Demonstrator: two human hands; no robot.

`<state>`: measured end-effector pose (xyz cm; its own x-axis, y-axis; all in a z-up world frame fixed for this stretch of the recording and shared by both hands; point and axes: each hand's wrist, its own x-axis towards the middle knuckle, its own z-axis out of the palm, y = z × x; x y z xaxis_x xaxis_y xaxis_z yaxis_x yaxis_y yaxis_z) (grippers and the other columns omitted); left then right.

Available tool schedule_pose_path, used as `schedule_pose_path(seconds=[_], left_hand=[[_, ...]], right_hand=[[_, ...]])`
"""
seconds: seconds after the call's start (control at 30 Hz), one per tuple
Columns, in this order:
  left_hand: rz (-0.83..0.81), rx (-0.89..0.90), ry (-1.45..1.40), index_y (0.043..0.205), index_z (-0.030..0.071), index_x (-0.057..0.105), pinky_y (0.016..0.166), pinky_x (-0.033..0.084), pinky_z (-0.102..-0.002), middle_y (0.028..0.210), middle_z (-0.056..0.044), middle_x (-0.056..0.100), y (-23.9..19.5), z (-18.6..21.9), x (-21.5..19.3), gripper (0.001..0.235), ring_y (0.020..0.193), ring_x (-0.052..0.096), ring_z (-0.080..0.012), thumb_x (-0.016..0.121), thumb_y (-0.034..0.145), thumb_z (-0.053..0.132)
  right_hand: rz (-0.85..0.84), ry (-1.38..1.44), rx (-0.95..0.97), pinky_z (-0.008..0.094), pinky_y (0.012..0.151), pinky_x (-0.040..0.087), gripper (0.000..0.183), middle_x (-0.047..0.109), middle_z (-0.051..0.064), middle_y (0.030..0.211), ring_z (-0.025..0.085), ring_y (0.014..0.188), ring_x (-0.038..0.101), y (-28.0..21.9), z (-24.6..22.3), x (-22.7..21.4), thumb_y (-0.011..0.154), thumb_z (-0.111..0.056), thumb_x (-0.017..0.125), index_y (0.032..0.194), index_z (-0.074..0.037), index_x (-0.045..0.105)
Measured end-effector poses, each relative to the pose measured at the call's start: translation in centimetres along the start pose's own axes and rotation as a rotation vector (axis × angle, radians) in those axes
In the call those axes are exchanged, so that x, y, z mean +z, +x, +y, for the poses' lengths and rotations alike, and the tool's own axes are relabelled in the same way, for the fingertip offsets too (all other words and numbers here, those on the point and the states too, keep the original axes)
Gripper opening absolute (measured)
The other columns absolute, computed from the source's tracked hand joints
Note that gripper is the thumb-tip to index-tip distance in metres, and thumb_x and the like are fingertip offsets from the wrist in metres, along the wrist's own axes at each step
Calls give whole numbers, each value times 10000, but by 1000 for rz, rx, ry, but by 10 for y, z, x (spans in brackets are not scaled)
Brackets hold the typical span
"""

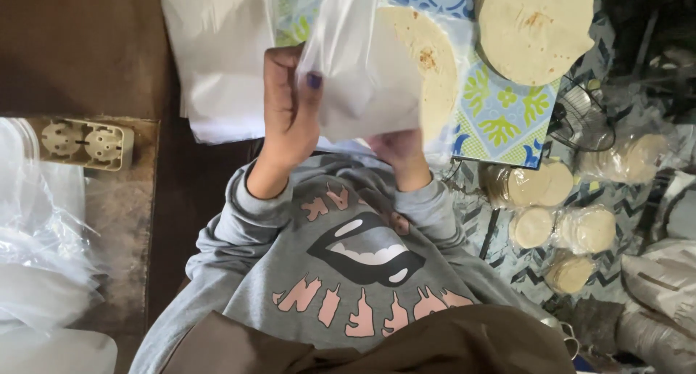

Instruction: Stacking and sorting flatbread or tortillas onto plastic sheets.

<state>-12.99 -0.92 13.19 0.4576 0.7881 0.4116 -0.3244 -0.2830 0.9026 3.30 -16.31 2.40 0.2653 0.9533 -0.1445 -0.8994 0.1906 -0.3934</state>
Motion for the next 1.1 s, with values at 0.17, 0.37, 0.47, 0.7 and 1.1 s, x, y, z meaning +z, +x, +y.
schedule_pose_path(seconds=[0.17, 0.37, 0.47, 0.7, 1.1], left_hand=[[-113, 2, 77, 1290, 3, 429, 1004, 481, -295, 1292, -155, 627, 0, -22, 11, 169, 1120, 603, -186, 496, 1135, 13], [-93, -114, 426, 1319, 6, 468, 952, 529, -376, 1276, -201, 680, -22, -68, 16, 305, 1156, 668, -329, 640, 1079, 87], [-224, -283, 275, 1312, 24, 530, 1005, 543, -397, 1212, -155, 712, -15, -81, 19, 298, 1130, 720, -291, 639, 1105, 209], [-119, -1084, -878, 1459, 130, 487, 1119, 472, -342, 1443, -39, 595, -52, -124, 37, 415, 1291, 604, -176, 402, 1102, 325], [-543, -475, -202, 1275, 44, 502, 670, 507, -232, 1121, -30, 592, -27, 3, 55, 456, 885, 584, -76, 725, 880, 1]], right_hand=[[-203, 361, -60, 445, 839, 591, 607, 671, 95, 1366, 265, 1187, 698, -11, -46, -7, 1079, -533, 490, 1532, -129, 508], [275, -551, -305, 342, 983, 564, 208, 713, 109, 1131, 193, 983, 669, -36, -74, -72, 1048, -19, 676, 1242, 45, 642], [399, -552, -390, 304, 880, 586, 154, 725, 96, 1014, 174, 909, 704, -39, -78, -69, 951, 52, 627, 1097, 48, 672], [420, -715, -506, 252, 850, 533, 283, 728, 30, 995, 125, 899, 675, -44, -64, -6, 834, 76, 647, 1108, 15, 680], [131, -1123, -304, 277, 689, 481, 415, 682, 60, 864, 122, 767, 627, -58, -49, 20, 885, -398, 819, 898, 0, 699]])
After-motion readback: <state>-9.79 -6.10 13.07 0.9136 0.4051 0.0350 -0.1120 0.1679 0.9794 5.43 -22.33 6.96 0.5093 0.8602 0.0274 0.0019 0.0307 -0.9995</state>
